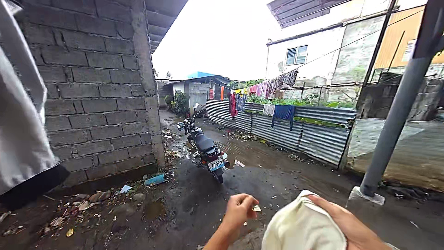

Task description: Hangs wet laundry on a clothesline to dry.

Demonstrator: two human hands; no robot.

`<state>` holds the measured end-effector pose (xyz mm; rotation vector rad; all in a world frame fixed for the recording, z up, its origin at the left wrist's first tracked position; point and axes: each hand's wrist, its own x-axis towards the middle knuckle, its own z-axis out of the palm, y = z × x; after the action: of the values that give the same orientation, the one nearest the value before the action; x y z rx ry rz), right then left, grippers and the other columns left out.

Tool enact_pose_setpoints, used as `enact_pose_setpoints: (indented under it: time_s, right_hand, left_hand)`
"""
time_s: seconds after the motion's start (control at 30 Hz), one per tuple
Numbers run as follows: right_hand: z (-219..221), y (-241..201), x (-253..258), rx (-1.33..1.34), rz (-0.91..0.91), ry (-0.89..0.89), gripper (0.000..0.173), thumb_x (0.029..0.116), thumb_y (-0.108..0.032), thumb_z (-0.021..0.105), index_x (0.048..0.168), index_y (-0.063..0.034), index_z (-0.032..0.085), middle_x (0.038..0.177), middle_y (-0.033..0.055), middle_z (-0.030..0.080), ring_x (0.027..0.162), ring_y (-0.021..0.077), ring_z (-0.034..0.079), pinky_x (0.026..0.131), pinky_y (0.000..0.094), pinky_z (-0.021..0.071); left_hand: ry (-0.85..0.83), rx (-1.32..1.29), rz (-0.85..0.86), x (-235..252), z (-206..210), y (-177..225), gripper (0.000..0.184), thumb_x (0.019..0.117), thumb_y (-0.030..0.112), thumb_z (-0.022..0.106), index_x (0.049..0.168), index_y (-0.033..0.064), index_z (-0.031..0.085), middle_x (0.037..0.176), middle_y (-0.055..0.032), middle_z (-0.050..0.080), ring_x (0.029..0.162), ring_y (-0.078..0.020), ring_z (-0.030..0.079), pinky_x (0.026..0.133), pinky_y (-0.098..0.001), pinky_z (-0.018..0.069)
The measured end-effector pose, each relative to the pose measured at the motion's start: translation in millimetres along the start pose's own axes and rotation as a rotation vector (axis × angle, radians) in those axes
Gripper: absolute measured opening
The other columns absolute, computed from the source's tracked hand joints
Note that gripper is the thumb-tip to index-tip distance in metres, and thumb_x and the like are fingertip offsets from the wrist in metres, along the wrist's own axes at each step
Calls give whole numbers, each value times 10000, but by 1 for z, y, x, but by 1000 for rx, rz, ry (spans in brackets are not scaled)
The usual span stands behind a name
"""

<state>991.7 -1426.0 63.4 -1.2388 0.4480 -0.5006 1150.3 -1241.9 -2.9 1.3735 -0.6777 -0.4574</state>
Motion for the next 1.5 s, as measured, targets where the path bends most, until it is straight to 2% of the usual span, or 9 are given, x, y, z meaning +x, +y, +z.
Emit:
enact_pose_setpoints:
  time_s: [0.07, 0.2, 0.37, 0.6, 0.67, 0.9, 1.2, 1.4, 1.5]
  right_hand:
    - [-30, -9, 47, 7, 11, -6, 279, 1094, -211, 430, 945, -117, 646, 775, 0, 732, 712, 87, 718, 669, 291, 622]
    - [-58, -21, 141, -83, 14, -257, 354, 1075, -148, 398, 864, -135, 681, 752, -6, 742, 690, 70, 715, 661, 261, 618]
    - [-103, -51, 278, -116, -16, -323, 380, 1091, -138, 385, 878, -118, 699, 766, -3, 754, 708, 68, 723, 687, 261, 621]
    - [-178, -70, 426, -517, -140, -419, 103, 890, -115, 716, 916, -119, 617, 758, -20, 711, 683, 91, 702, 658, 295, 608]
    - [-196, -73, 466, -978, -271, -364, 450, 811, -241, 832, 1087, 38, 612, 901, 171, 683, 840, 309, 691, 775, 527, 562]
    - [-284, -37, 691, -1340, -299, -50, 351, 935, -128, 642, 1169, 133, 627, 1125, 395, 607, 1083, 591, 594, 878, 764, 439]
    - [-368, -78, 931, -422, -18, 291, 204, 1064, -134, 558, 1180, 34, 567, 1068, 175, 623, 908, 246, 660, 776, 445, 585]
    - [-403, -125, 1068, -448, -35, 18, 167, 1027, -82, 584, 1184, -85, 525, 844, 101, 697, 646, 149, 686, 527, 262, 552]
    - [-400, -133, 1131, -535, -53, -301, 416, 901, -60, 669, 1304, -103, 580, 950, 120, 747, 768, 186, 730, 616, 306, 594]
  left_hand:
    - [21, -134, -12, 53, 5, 1, 282, 1096, 135, 430, 1117, -47, 645, 829, -59, 671, 730, -159, 696, 743, -357, 624]
    - [-335, 6, 122, 145, 64, -10, 626, 1002, 153, 591, 1559, 32, 332, 1303, -201, 621, 1081, -264, 678, 912, -445, 580]
    - [-505, 196, 258, 284, 117, -37, 288, 1061, 194, 507, 1091, -58, 645, 874, -64, 664, 785, -88, 640, 776, -317, 554]
    - [84, 77, 85, 466, 140, -30, 315, 1102, 140, 398, 1101, -51, 649, 891, -78, 660, 799, -117, 643, 787, -335, 560]
    - [178, 64, 76, 518, 140, -26, 298, 1104, 141, 408, 1074, -23, 654, 861, -63, 647, 775, -113, 632, 755, -324, 553]
    - [165, 587, 336, 687, 121, -23, 339, 1109, 205, 430, 1021, -5, 681, 807, -117, 633, 710, -208, 609, 669, -425, 515]
    - [189, 491, 145, 963, 119, -22, 302, 1096, 193, 474, 1024, -13, 682, 857, -117, 646, 751, -181, 612, 721, -397, 525]
    - [255, 577, 97, 1124, 128, -49, 263, 1074, 195, 522, 1037, -3, 691, 880, -127, 657, 760, -192, 619, 730, -410, 526]
    - [282, 622, 161, 1181, 140, -67, 281, 1075, 193, 515, 948, 13, 689, 806, -97, 647, 705, -164, 613, 684, -379, 521]
